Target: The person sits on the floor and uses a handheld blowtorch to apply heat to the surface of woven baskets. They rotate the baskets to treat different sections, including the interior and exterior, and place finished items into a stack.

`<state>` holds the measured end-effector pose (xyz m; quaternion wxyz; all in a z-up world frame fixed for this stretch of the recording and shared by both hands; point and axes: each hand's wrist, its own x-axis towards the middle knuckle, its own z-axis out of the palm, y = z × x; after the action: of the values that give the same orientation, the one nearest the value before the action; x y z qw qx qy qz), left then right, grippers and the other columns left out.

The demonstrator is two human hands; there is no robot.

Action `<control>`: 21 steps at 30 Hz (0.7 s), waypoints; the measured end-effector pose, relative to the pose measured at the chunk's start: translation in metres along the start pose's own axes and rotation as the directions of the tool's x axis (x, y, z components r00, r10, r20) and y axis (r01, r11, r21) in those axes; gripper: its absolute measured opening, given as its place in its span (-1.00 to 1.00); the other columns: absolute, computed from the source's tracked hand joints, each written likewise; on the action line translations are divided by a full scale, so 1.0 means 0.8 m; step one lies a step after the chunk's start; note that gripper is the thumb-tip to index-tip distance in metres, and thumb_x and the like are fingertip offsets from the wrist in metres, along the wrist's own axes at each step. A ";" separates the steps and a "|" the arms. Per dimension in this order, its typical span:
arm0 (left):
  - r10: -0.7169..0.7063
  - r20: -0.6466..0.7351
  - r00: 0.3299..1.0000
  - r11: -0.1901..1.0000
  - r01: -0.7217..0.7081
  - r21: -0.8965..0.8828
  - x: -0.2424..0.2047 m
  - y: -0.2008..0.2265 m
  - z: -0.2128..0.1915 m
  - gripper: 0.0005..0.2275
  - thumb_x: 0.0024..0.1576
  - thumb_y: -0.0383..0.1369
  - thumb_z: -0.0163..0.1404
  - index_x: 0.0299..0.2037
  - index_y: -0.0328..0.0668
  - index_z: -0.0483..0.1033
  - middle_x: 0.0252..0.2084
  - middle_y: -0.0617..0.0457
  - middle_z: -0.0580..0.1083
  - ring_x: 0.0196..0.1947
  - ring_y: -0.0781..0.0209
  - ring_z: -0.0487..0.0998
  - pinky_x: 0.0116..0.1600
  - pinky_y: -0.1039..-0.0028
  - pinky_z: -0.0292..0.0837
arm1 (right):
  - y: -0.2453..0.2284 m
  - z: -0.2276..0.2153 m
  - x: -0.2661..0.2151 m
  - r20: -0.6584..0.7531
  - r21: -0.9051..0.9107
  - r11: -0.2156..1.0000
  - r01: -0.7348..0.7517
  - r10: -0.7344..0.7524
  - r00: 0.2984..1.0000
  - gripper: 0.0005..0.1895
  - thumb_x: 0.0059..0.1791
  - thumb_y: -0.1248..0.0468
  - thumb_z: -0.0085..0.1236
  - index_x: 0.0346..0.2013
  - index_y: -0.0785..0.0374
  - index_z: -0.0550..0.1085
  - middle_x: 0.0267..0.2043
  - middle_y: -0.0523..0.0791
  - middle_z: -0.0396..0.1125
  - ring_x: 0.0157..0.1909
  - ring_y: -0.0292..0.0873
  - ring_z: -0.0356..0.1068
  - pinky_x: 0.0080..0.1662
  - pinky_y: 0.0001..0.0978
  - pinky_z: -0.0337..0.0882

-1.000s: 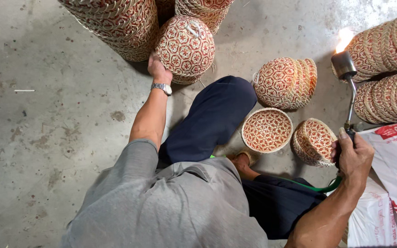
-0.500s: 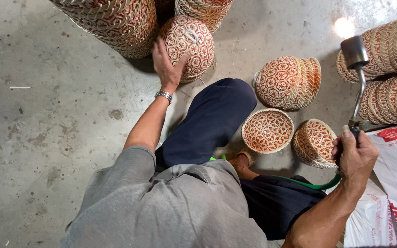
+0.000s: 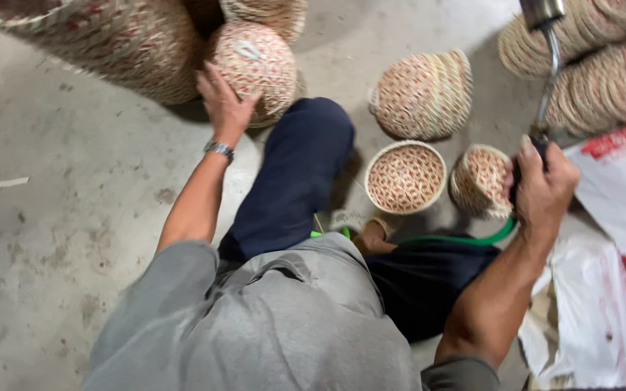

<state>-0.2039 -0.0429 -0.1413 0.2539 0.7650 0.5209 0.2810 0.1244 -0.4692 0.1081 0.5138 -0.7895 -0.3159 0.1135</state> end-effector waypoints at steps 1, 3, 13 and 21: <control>0.157 -0.110 0.982 0.986 -0.161 -0.032 -0.001 0.029 -0.020 -0.03 0.23 -0.17 0.24 0.57 -0.33 -0.35 0.54 -0.66 -0.22 0.57 -0.53 -0.18 0.60 -0.01 -0.13 | 0.003 -0.003 0.000 -0.013 0.027 1.000 -0.007 0.008 1.000 -0.64 0.28 0.29 0.09 -0.37 0.33 0.32 -0.47 -0.13 0.31 -0.53 -0.34 0.26 -0.46 -0.45 0.22; 0.264 -0.168 0.950 0.948 -0.288 -0.138 -0.014 0.103 -0.064 -0.18 0.33 -0.25 0.24 0.55 -0.41 -0.17 0.54 -0.59 -0.12 0.57 -0.44 -0.12 0.60 0.01 -0.13 | 0.006 -0.006 -0.001 -0.033 0.065 0.998 -0.011 0.014 0.999 -0.65 0.28 0.28 0.10 -0.35 0.31 0.31 -0.44 -0.14 0.32 -0.50 -0.34 0.28 -0.45 -0.46 0.25; 0.817 0.417 0.399 0.577 -0.562 -0.593 -0.189 0.338 0.084 -0.58 0.21 -0.19 0.18 0.19 -0.17 0.41 -0.04 -0.24 0.54 -0.05 -0.18 0.56 0.02 0.16 0.47 | -0.023 -0.016 -0.012 -0.091 0.056 0.995 -0.080 0.085 0.992 -0.73 0.24 0.22 0.06 -0.30 0.31 0.41 -0.45 -0.17 0.35 -0.52 -0.39 0.31 -0.50 -0.50 0.28; 0.627 0.510 0.589 0.769 -0.572 -0.285 -0.241 0.168 0.303 -0.10 -0.01 -0.04 0.29 0.44 -0.30 0.04 0.38 -0.37 0.17 0.38 -0.40 0.14 0.40 0.00 0.12 | -0.005 -0.026 -0.027 -0.150 0.086 0.987 -0.137 0.149 0.977 -0.75 0.16 0.23 0.07 -0.34 0.34 0.41 -0.50 -0.18 0.32 -0.55 -0.39 0.27 -0.52 -0.48 0.26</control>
<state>-0.0048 -0.2912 -0.2545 0.3241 0.9302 0.1164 0.1269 0.1167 -0.4969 0.1180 0.5570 -0.7966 -0.2127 0.1000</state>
